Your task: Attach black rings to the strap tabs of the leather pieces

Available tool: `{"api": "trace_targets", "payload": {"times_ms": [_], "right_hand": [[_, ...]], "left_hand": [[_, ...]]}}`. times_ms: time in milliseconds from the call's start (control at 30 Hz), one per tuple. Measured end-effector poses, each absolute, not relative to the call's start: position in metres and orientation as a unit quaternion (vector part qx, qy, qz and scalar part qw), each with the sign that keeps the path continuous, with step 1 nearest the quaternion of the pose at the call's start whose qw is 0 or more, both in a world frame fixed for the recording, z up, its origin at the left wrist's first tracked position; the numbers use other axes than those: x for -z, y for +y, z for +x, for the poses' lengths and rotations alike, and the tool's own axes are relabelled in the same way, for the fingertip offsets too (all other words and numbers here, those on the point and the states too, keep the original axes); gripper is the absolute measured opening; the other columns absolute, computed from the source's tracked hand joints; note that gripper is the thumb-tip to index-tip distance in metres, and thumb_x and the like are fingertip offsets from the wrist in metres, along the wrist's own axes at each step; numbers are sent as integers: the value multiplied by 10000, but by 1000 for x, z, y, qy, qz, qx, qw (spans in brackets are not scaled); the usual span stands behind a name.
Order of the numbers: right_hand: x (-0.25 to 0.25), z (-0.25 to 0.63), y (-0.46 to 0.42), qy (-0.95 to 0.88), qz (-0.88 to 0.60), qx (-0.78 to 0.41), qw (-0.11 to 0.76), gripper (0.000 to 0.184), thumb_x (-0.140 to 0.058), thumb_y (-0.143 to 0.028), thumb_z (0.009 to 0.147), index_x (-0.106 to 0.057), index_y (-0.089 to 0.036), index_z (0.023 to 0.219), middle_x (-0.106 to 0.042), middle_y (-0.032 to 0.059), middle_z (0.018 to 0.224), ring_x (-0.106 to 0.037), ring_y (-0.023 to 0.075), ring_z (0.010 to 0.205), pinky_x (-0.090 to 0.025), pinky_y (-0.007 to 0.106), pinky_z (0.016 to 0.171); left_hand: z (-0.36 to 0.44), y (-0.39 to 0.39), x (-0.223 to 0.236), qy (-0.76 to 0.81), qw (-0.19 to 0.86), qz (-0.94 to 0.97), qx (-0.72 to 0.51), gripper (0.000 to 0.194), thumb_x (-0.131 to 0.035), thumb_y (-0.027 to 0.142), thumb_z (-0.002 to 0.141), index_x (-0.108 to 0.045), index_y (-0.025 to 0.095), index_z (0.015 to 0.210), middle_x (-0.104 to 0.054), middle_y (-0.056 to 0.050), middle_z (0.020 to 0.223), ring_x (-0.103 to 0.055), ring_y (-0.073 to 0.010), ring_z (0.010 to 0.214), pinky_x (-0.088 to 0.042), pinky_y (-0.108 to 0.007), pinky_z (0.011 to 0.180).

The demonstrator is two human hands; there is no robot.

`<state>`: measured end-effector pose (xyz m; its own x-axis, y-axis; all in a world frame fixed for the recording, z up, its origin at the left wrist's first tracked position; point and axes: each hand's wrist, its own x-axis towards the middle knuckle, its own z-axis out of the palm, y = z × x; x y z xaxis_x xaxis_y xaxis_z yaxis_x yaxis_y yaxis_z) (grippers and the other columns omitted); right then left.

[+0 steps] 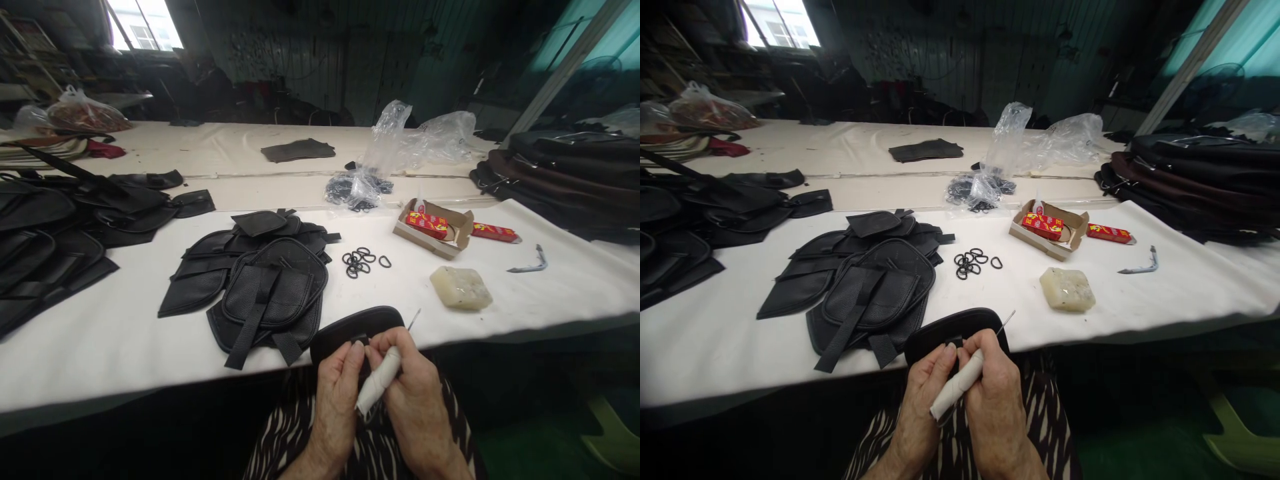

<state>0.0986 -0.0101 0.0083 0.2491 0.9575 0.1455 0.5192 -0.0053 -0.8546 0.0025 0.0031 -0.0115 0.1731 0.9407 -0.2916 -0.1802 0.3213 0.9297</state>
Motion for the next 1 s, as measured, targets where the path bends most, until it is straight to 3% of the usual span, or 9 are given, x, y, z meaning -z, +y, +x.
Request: {"api": "trace_targets", "payload": {"times_ms": [167,267,600,1000], "right_hand": [[7,99,-14,-606,-608,-143,492,41,-518,-197,851,-555,-194,832,-664,35,861,-651,126,685,-519,190,609],[18,100,-17,-649,-559,-85,508,87,-515,-115,843,-557,-190,856,-669,79,971,-667,165,817,-547,243,697],[31,99,-23,-675,-540,-73,498,133,-506,-67,837,-544,-188,876,-659,123,1089,-656,210,935,-565,344,781],[27,101,-20,-697,-523,-9,491,154,-485,-45,829,-560,-167,884,-672,152,1048,-676,210,871,-575,318,727]], "left_hand": [[3,5,13,502,645,389,-426,350,-486,449,852,-512,166,649,-422,34,601,-343,-107,576,-331,-213,547],[3,7,14,503,645,379,-433,358,-510,451,837,-518,165,621,-436,31,589,-364,-109,571,-349,-213,562],[3,9,10,490,669,321,-458,346,-619,480,746,-630,150,644,-602,-29,638,-537,-158,632,-427,-239,613],[2,10,13,472,684,325,-453,317,-629,446,761,-624,138,690,-570,-14,632,-519,-134,620,-418,-217,589]]}}
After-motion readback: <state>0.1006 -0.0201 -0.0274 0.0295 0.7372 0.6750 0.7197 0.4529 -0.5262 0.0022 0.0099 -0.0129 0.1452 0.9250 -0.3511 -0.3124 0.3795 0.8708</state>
